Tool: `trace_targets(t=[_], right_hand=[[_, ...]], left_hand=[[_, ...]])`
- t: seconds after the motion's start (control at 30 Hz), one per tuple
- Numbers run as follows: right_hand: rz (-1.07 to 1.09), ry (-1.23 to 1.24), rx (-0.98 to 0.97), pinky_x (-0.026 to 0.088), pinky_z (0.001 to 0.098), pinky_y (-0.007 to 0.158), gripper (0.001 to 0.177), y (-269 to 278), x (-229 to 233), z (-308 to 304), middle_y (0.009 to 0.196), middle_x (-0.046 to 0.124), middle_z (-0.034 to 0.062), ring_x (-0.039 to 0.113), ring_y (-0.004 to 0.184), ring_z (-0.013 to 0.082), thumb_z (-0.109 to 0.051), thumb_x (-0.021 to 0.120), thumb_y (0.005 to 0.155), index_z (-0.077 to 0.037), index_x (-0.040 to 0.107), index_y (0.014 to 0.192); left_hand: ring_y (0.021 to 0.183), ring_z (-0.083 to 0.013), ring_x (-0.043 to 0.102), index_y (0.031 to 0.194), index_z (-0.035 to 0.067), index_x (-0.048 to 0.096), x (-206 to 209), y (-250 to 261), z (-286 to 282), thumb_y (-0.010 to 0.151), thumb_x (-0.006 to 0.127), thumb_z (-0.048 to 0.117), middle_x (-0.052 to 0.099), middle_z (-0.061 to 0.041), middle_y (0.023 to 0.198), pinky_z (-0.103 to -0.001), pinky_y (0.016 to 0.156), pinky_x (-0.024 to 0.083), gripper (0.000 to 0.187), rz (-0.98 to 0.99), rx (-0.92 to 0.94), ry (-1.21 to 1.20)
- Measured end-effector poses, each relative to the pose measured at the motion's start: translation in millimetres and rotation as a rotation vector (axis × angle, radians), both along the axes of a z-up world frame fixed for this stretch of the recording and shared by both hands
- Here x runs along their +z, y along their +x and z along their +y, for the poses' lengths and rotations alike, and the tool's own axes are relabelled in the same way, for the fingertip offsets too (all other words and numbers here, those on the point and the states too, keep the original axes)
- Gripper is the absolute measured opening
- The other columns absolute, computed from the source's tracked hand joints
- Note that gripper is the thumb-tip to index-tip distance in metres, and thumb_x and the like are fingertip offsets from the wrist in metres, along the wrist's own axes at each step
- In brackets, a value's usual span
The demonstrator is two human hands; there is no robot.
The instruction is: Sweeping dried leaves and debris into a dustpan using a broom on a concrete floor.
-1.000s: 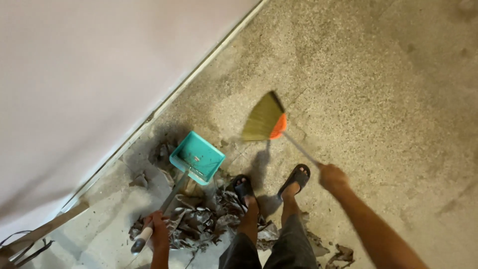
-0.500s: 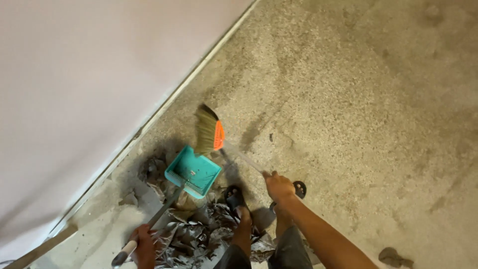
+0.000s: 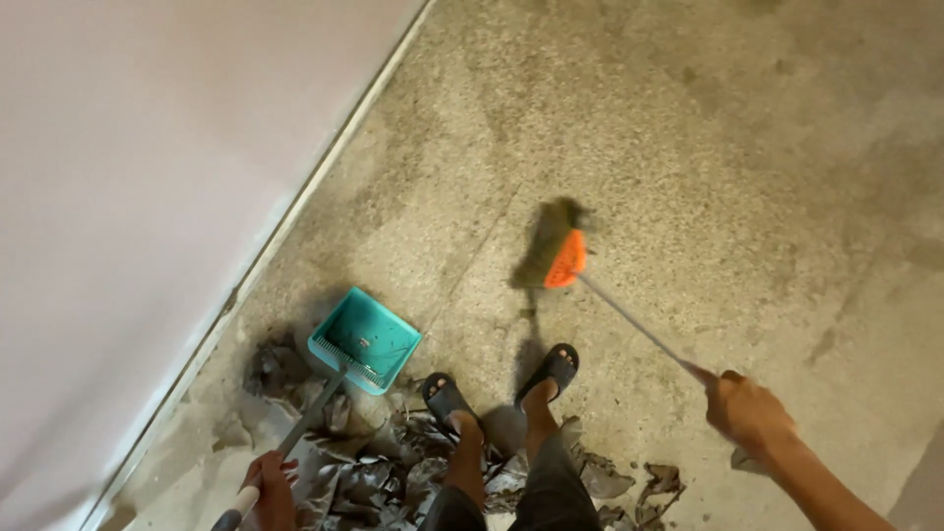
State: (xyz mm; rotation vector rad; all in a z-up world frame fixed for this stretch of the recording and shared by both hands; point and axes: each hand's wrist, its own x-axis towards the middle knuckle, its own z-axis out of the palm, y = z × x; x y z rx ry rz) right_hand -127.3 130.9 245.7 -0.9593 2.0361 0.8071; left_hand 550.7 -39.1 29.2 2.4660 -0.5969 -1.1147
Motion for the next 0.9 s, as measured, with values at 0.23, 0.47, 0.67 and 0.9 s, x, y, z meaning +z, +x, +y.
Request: trace_targets(t=[0.23, 0.47, 0.67, 0.9], right_hand=[[-0.21, -0.086, -0.022, 0.058, 0.0176, 0.038, 0.052, 95, -15, -42, 0.116, 0.061, 0.007, 0.067, 0.061, 0.0135, -0.005, 0.058, 0.102, -0.025, 0.043, 0.149], [-0.173, 0.104, 0.044, 0.064, 0.034, 0.074, 0.049, 70, -141, -29, 0.112, 0.07, 0.0174, 0.074, 0.092, 0.0249, -0.023, 0.041, 0.111, 0.006, 0.034, 0.15], [0.043, 0.266, 0.008, 0.071, 0.0242, 0.064, 0.049, -49, -91, 31, 0.108, 0.066, 0.0056, 0.074, 0.082, 0.0141, -0.02, 0.047, 0.111, -0.019, 0.031, 0.157], [0.003, -0.054, -0.524, 0.052, 0.0372, 0.072, 0.056, -163, -35, 156, 0.116, 0.082, 0.0057, 0.077, 0.086, 0.0247, -0.027, 0.048, 0.099, -0.052, 0.056, 0.149]], left_hand=[[0.091, -0.0328, 0.07, 0.111, -0.002, 0.069, 1, -28, -30, 0.112, 0.054, 0.029, 0.07, -0.022, 0.097, -0.053, 0.076, 0.058, 0.034, 0.041, -0.141, 0.031], [0.083, -0.0275, 0.072, 0.111, 0.001, 0.066, -18, -49, -41, 0.105, 0.061, 0.02, 0.069, -0.015, 0.095, -0.045, 0.066, 0.058, 0.021, 0.024, -0.171, -0.07], [0.076, -0.0245, 0.069, 0.102, -0.003, 0.066, -1, -92, -23, 0.1, 0.056, 0.018, 0.069, -0.018, 0.088, -0.036, 0.063, 0.057, 0.024, 0.085, -0.334, -0.252], [0.077, -0.0291, 0.069, 0.105, 0.002, 0.071, 29, -151, -47, 0.102, 0.058, 0.026, 0.072, -0.022, 0.085, -0.041, 0.06, 0.052, 0.027, 0.023, -0.403, -0.043]])
